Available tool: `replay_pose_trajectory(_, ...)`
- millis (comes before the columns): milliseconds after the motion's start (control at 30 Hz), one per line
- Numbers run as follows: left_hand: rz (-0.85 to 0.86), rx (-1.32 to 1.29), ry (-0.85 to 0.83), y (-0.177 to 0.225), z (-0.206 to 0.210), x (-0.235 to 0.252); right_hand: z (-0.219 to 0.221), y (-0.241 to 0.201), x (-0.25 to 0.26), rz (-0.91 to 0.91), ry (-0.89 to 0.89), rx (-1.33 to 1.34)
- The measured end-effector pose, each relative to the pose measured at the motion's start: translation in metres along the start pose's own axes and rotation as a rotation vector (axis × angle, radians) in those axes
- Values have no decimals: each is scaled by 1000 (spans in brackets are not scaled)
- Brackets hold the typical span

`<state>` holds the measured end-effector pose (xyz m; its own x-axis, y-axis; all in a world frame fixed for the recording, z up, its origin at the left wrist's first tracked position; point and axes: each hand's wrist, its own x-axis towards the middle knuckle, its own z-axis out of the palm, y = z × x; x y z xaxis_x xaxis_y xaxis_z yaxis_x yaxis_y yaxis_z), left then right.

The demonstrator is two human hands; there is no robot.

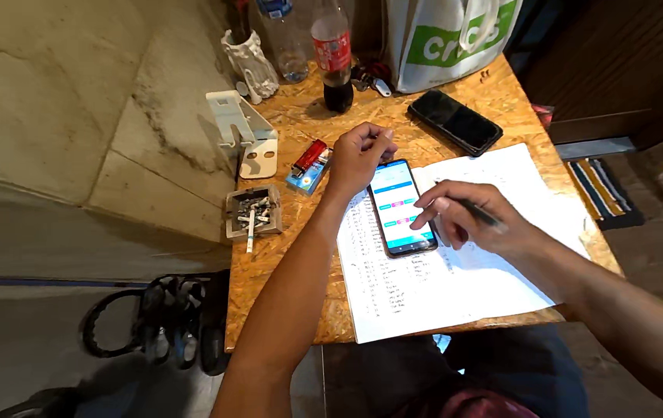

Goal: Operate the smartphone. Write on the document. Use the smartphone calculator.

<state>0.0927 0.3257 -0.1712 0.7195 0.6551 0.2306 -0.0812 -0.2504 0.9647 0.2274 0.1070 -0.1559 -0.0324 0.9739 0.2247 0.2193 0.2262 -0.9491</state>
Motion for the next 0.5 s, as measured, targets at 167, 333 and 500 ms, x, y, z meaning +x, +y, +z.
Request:
replay_pose_trajectory(167, 26, 11, -2, -3, 0, 1, 5, -1, 5, 100, 171, -191)
replay_pose_trajectory(333, 21, 14, -1, -2, 0, 0, 2, 0, 5, 46, 270, -127)
replay_pose_trajectory(500, 16, 1, 1, -1, 1, 0, 2, 0, 3, 5, 197, -167)
